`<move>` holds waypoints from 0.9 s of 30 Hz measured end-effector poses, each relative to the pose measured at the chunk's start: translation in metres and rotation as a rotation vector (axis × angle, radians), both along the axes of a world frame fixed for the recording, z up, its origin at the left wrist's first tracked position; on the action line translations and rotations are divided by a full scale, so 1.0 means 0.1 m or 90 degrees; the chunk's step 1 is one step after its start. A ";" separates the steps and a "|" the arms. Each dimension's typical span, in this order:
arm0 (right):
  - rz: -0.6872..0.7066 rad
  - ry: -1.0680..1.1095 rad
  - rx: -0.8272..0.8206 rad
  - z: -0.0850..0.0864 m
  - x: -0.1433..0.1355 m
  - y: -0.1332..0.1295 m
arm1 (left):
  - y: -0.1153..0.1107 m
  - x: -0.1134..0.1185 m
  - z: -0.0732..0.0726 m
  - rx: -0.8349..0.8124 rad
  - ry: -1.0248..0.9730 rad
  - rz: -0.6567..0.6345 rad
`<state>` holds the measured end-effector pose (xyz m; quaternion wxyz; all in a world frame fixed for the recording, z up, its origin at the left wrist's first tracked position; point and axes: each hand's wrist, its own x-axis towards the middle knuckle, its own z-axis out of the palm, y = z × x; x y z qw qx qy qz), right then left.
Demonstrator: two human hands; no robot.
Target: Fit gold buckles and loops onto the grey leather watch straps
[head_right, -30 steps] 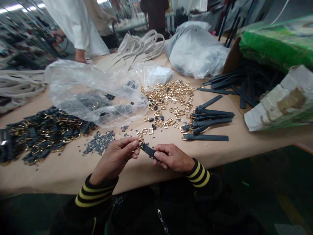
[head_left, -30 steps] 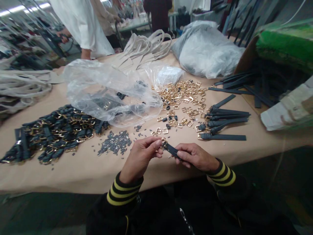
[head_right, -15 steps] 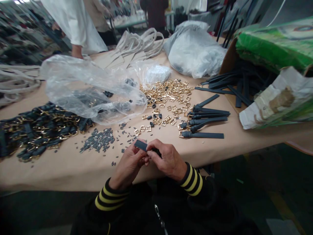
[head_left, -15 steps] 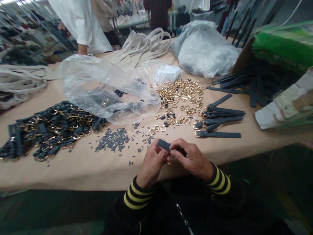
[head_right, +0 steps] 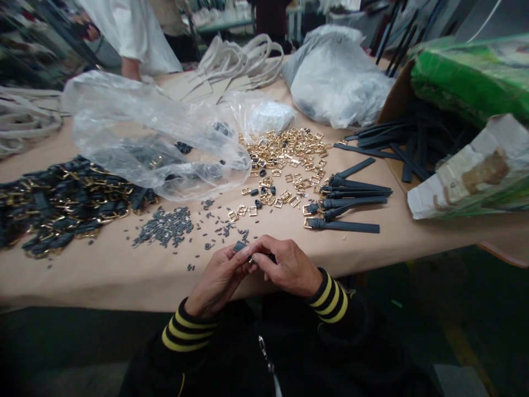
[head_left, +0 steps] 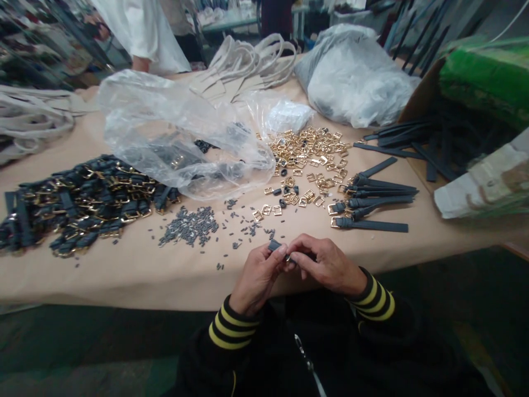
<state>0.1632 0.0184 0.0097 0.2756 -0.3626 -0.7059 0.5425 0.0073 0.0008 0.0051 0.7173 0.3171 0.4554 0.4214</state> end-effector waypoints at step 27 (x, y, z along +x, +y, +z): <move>-0.076 -0.025 0.083 -0.05 -0.05 -0.04 | -0.04 0.00 -0.06 -0.044 -0.005 0.044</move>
